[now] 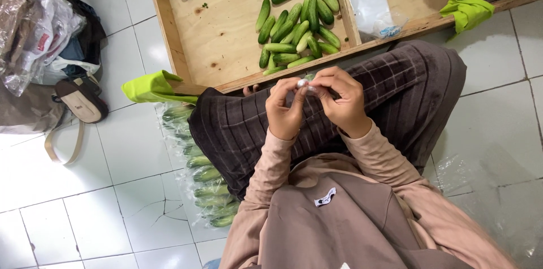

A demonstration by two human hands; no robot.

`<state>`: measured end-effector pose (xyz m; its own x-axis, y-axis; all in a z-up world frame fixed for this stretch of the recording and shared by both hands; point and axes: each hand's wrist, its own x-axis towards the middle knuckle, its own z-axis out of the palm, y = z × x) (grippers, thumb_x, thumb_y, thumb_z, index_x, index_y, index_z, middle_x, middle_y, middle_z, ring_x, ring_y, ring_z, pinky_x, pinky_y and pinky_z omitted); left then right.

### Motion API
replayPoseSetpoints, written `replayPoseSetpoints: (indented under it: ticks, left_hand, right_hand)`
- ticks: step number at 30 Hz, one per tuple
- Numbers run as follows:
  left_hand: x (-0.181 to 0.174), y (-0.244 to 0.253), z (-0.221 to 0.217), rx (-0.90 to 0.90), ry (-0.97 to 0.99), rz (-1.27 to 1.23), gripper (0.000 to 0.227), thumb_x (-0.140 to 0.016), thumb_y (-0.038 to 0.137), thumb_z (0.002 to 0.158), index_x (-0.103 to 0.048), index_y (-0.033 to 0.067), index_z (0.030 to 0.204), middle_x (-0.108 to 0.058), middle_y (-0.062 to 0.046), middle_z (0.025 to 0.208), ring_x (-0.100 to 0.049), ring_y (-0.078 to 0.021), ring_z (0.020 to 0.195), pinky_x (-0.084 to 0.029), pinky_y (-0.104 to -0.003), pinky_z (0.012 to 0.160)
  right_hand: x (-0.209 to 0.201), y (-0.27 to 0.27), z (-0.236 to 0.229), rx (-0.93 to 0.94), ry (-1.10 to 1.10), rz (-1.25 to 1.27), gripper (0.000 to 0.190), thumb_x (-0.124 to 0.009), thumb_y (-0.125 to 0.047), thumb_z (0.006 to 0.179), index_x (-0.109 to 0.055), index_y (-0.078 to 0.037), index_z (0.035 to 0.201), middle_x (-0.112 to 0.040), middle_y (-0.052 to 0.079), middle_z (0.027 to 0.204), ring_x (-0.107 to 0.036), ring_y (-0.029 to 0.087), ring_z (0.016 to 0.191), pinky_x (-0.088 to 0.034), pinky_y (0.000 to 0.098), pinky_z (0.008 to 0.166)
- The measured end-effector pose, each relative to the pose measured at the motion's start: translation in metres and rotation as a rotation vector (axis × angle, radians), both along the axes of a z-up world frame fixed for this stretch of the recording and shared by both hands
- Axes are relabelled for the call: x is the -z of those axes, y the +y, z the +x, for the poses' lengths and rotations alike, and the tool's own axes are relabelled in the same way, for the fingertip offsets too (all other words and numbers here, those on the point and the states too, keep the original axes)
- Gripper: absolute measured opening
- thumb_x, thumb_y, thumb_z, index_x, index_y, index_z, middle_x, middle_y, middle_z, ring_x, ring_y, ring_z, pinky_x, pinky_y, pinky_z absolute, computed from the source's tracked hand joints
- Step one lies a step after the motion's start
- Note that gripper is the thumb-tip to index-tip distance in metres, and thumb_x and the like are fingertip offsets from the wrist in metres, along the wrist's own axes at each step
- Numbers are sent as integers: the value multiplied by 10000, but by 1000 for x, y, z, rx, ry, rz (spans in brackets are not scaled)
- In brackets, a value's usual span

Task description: Wrapping individual cucumbers in protective material and placing them into a plastic packaging sleeve

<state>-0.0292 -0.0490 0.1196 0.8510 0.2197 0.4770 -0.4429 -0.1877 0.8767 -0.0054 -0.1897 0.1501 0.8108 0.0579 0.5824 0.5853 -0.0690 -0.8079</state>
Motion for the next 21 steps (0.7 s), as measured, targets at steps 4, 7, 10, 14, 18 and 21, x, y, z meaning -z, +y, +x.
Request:
replayPoseSetpoints:
  ticks: [4,7,10,14,18,21]
  left_hand:
    - [-1,6,3,41,-1,37,84,-792,15,869,-738,27,932,-705,-66,797,-709,-297,851,-465,-337,849]
    - [-3,10,2,101,-20,77,96,-783,22,879,-727,34,956,-724,-107,867,-705,-342,870,-444,-367,856]
    - [-4,13,2,101,-34,106,100,-800,53,873,-737,59,950,-735,-66,870,-719,-304,888,-436,-344,881]
    - [-1,15,1,58,-36,171,112,-806,66,871,-734,62,957,-741,-65,885,-717,-295,885,-418,-349,883]
    - [-3,26,3,195,-8,233,106,-803,85,870,-726,81,943,-734,-61,899,-695,-300,844,-401,-364,872]
    - [4,36,3,279,24,246,125,-815,73,848,-726,79,935,-732,-62,875,-694,-303,822,-401,-364,862]
  right_hand:
    - [9,-1,1,-26,66,78,42,-728,87,941,-725,61,909,-685,162,832,-679,258,712,-561,349,628]
    - [11,-1,3,-74,78,107,63,-744,79,924,-713,55,874,-677,176,825,-686,281,707,-552,358,609]
    - [8,-1,4,-117,81,126,71,-755,112,898,-729,65,851,-684,178,816,-686,255,680,-569,345,609]
    - [10,0,6,-123,71,105,87,-721,118,919,-743,64,855,-683,173,802,-684,248,652,-566,331,571]
    - [27,-4,6,-267,258,159,104,-725,61,929,-717,88,1029,-673,197,873,-664,192,666,-559,333,557]
    - [22,-6,7,-421,287,135,105,-699,51,939,-726,78,1036,-662,187,897,-667,185,634,-560,313,540]
